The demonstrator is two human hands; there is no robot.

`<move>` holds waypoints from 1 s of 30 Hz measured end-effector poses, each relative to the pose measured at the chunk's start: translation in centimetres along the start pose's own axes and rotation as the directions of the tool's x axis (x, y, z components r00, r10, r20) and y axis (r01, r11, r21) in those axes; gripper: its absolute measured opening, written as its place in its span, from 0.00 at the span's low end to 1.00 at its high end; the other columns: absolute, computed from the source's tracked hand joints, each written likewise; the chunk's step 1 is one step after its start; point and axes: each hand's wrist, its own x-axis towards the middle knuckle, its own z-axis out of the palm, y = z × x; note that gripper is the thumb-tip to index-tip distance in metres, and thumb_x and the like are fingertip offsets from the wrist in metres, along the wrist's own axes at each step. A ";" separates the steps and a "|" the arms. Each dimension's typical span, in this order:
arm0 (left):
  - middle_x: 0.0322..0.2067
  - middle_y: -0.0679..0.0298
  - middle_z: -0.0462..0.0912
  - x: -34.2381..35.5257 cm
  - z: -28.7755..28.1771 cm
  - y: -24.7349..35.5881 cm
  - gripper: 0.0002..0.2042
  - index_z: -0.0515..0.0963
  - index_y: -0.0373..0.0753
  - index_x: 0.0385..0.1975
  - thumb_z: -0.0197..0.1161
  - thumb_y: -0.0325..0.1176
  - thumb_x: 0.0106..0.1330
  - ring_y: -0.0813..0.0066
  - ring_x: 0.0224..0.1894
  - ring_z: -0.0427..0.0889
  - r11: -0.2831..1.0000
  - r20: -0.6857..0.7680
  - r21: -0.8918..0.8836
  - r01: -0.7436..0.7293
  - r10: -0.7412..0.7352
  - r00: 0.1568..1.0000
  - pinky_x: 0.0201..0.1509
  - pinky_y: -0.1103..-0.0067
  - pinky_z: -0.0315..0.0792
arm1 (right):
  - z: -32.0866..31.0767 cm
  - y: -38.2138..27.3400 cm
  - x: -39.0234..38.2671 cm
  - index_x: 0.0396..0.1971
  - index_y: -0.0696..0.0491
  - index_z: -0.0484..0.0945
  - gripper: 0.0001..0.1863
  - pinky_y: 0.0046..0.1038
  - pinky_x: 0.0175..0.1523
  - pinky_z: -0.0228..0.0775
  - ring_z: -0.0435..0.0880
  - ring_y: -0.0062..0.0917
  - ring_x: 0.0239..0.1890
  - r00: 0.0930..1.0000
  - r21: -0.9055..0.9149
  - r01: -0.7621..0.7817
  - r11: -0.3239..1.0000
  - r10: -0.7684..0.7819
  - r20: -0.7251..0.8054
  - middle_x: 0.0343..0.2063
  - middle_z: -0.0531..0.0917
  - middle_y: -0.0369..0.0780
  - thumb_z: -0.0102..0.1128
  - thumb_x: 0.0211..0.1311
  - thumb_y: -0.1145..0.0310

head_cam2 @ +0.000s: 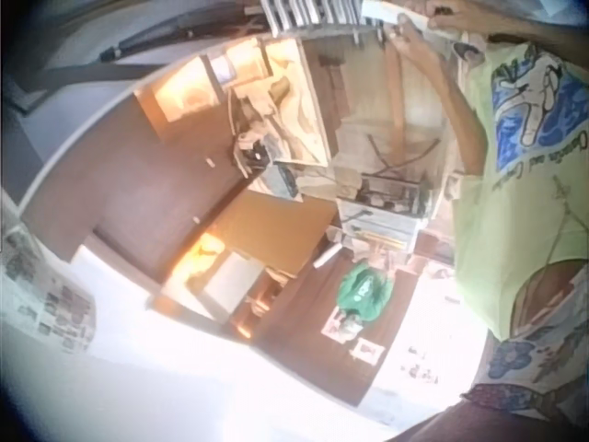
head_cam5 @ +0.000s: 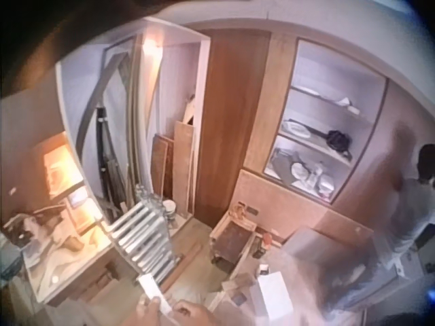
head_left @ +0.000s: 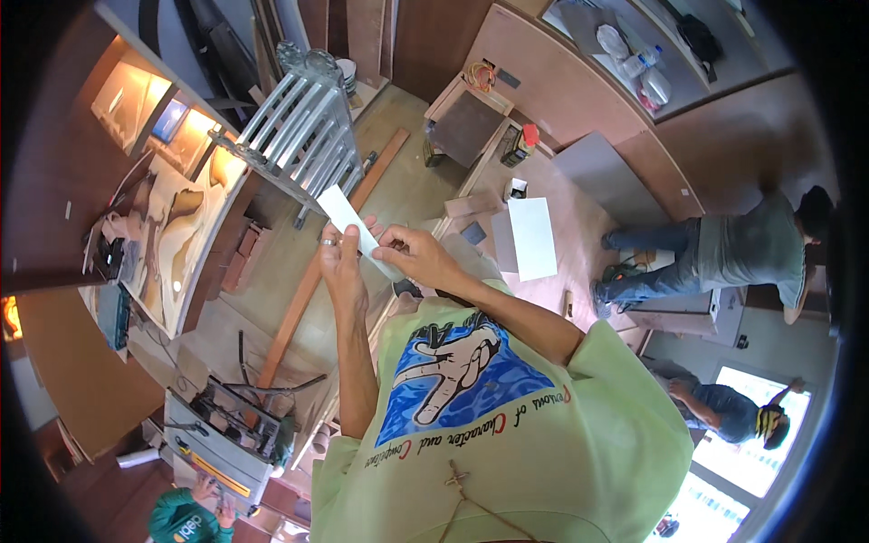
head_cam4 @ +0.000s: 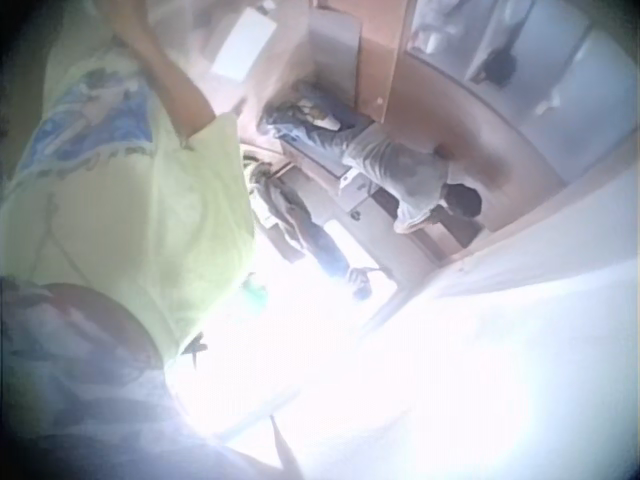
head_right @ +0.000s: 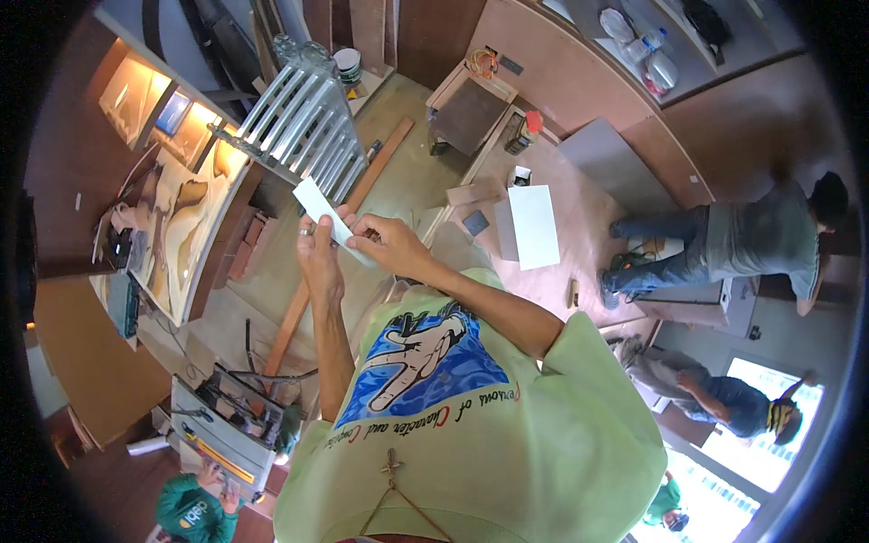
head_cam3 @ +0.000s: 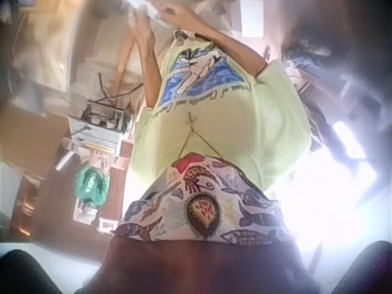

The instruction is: The person cuts white edge banding strips with scissors and applies them to the raw edges of white furniture panels by hand.

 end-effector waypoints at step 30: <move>0.37 0.56 0.79 41.5 -2.3 -32.4 0.13 0.67 0.33 0.48 0.56 0.33 0.69 0.70 0.38 0.80 0.985 0.213 0.170 0.024 -0.061 0.975 0.42 0.75 0.75 | -10.2 37.8 32.1 0.35 0.54 0.76 0.10 0.28 0.36 0.69 0.79 0.24 0.30 0.834 0.096 0.252 0.963 -0.166 -0.526 0.27 0.80 0.40 0.56 0.63 0.62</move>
